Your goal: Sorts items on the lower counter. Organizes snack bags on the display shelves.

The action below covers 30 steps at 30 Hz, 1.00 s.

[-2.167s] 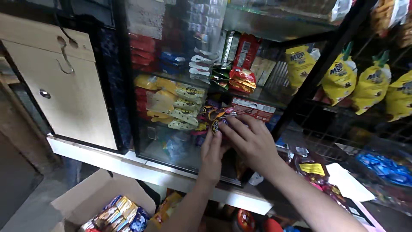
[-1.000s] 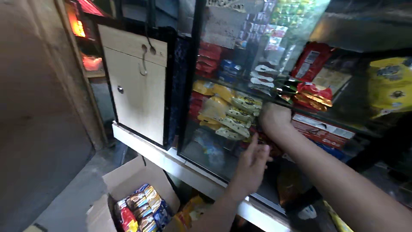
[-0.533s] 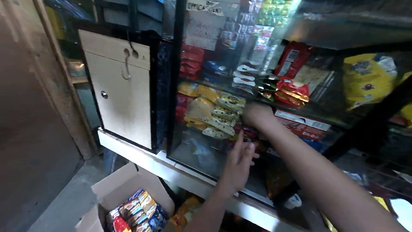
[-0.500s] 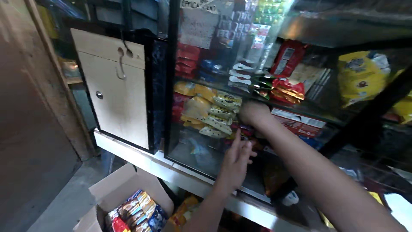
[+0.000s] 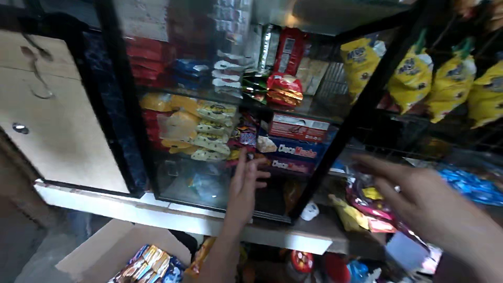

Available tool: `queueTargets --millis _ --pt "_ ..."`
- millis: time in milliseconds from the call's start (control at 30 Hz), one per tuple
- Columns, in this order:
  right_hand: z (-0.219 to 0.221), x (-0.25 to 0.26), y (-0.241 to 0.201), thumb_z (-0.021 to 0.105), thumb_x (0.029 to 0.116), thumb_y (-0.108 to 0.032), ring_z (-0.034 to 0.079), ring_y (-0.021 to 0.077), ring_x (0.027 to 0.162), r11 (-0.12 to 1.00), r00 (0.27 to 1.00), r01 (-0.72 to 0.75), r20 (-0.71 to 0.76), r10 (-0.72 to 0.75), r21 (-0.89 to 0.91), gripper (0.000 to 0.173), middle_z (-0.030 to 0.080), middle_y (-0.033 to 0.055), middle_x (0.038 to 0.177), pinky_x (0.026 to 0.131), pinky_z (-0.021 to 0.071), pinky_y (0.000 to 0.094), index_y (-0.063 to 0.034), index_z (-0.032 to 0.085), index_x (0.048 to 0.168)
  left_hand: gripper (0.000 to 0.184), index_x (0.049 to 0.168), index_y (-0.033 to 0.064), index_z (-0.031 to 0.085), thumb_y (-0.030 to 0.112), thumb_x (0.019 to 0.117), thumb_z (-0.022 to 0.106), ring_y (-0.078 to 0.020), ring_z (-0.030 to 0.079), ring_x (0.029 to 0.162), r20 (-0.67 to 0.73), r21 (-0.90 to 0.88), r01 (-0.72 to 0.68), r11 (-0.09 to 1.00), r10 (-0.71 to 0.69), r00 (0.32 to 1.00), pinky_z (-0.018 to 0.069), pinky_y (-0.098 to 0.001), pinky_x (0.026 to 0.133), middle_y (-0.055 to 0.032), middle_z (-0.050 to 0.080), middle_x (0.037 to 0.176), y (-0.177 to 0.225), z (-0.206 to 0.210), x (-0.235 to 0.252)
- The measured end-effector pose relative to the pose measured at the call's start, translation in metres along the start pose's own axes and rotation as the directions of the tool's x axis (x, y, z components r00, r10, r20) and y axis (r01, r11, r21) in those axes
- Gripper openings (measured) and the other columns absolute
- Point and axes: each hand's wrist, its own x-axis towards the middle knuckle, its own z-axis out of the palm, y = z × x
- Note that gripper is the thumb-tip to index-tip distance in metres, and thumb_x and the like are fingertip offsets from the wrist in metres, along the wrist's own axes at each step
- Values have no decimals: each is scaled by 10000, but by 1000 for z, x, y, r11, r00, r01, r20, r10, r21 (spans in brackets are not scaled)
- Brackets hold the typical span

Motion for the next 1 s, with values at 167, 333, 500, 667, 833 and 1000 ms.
queueTargets --millis 167,333,500,667,833,1000 --pt "-39 -12 99 516 1078 -155 619 530 1104 782 780 -615 65 622 -103 314 672 332 1153 954 409 713 20 672 1288 625 1520 -55 239 368 1070 338 -108 707 911 -63 19 -107 994 108 992 603 -271 746 -76 662 1206 -14 18 -4" --pt "-8 -28 202 650 1005 -149 600 536 1154 588 545 -771 224 808 -244 317 638 369 1185 993 423 696 123 661 1169 482 1409 -21 382 323 1070 379 -56 702 876 -58 -30 -272 962 270 961 610 -243 751 53 680 1103 -18 37 -12" --pt "53 -33 246 539 1046 -114 660 377 1079 514 362 -813 455 814 -273 299 648 280 1230 978 492 532 79 630 1256 353 1308 50 518 288 1083 386 -59 707 885 35 -59 -306 950 308 951 606 -240 761 84 710 1063 -23 57 -21" --pt "95 -48 276 552 1063 -255 546 434 1263 523 357 -842 589 724 -131 489 541 337 1369 1078 403 572 88 502 1408 332 1248 -6 562 229 1076 403 -37 696 867 107 -49 -293 955 296 949 600 -232 746 65 714 1039 -24 71 -33" --pt "103 -60 276 575 1017 -92 595 270 1041 441 457 -881 553 696 173 354 609 251 1213 948 475 458 73 552 1330 320 1234 -85 562 142 1055 427 -29 685 856 143 -27 -269 963 270 952 589 -227 751 12 707 1022 -22 77 -37" --pt "93 -57 274 539 1027 -23 625 227 940 287 381 -915 379 843 283 296 626 229 1202 849 523 394 30 592 1313 313 1216 -111 582 105 1044 434 -30 677 851 172 -21 -251 968 251 953 580 -219 754 -31 698 1007 -18 83 -37"
